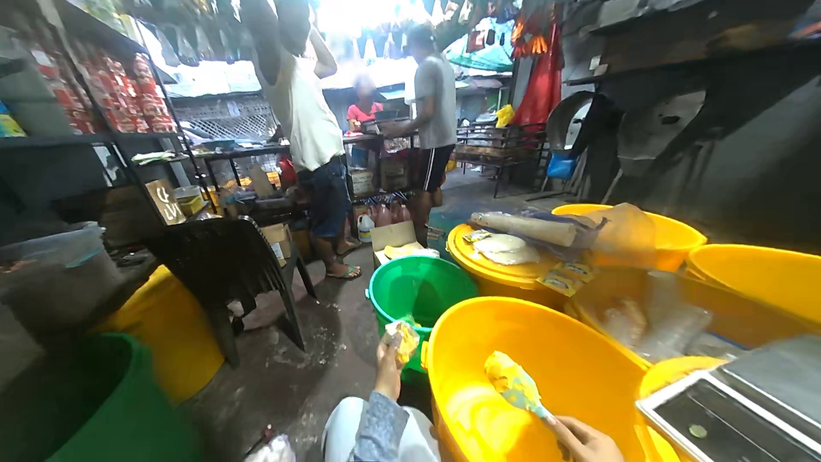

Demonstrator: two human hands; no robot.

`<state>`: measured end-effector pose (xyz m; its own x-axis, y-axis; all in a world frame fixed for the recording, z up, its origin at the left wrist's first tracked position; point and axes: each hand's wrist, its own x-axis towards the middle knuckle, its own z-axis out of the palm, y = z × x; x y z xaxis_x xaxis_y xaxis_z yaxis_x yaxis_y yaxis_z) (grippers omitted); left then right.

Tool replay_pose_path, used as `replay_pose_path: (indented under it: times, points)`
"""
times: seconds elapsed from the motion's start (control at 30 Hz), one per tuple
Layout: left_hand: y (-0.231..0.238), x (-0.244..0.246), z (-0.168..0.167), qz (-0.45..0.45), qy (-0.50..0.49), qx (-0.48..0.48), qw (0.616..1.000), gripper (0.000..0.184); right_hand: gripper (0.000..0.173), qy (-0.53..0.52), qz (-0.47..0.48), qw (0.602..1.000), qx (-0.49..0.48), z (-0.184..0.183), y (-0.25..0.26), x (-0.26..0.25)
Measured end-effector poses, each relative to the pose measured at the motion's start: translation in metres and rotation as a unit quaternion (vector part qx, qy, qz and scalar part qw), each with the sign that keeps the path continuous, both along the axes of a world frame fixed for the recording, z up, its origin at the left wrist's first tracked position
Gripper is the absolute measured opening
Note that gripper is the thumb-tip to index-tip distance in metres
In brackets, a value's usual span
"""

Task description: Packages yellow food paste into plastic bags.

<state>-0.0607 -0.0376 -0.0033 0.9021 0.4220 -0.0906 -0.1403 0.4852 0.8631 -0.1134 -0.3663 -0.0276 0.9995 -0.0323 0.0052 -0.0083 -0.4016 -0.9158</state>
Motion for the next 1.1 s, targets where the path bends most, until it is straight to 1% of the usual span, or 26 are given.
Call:
replay_pose_path:
  times: [0.1, 0.23, 0.33, 0.43, 0.57, 0.63, 0.7, 0.8, 0.9, 1.0, 1.1]
  points:
    - [-0.008, -0.007, -0.003, -0.053, -0.017, 0.074, 0.996, 0.043, 0.023, -0.029, -0.026, 0.999, 0.008, -0.004, 0.001, -0.002]
    - [-0.022, -0.013, -0.001, -0.104, -0.047, 0.092, 0.989, 0.051, 0.021, -0.041, -0.064, 0.995, 0.057, 0.007, 0.008, -0.01]
    - [-0.034, -0.013, -0.004, -0.134, -0.093, 0.1, 0.982, 0.056, 0.02, -0.051, -0.072, 0.991, 0.105, 0.026, 0.014, -0.02]
    - [-0.046, -0.009, -0.01, -0.161, -0.133, 0.107, 0.972, 0.063, 0.018, -0.076, -0.041, 0.986, 0.142, 0.047, 0.022, -0.026]
    - [-0.055, -0.009, -0.011, -0.195, -0.165, 0.13, 0.958, 0.073, 0.018, -0.104, 0.0, 0.986, 0.129, 0.06, 0.026, -0.028]
    - [-0.057, -0.01, -0.009, -0.201, -0.17, 0.17, 0.95, 0.076, 0.018, -0.12, 0.01, 0.987, 0.106, 0.06, 0.029, -0.027]
    - [-0.061, -0.011, -0.006, -0.202, -0.184, 0.207, 0.939, 0.077, 0.02, -0.135, 0.016, 0.989, 0.062, 0.058, 0.034, -0.025]
    - [-0.069, -0.013, -0.007, -0.162, -0.193, 0.259, 0.932, 0.079, 0.028, -0.16, 0.004, 0.984, -0.074, 0.056, 0.045, -0.025]
    - [-0.072, -0.013, -0.012, -0.105, -0.193, 0.31, 0.925, 0.082, 0.032, -0.222, -0.027, 0.951, -0.212, 0.055, 0.066, -0.033]
    - [-0.075, -0.013, -0.017, -0.077, -0.184, 0.315, 0.928, 0.079, 0.032, -0.256, -0.037, 0.924, -0.28, 0.055, 0.082, -0.04]
    - [-0.076, -0.014, -0.015, -0.074, -0.171, 0.295, 0.937, 0.072, 0.032, -0.276, -0.028, 0.912, -0.303, 0.054, 0.085, -0.043]
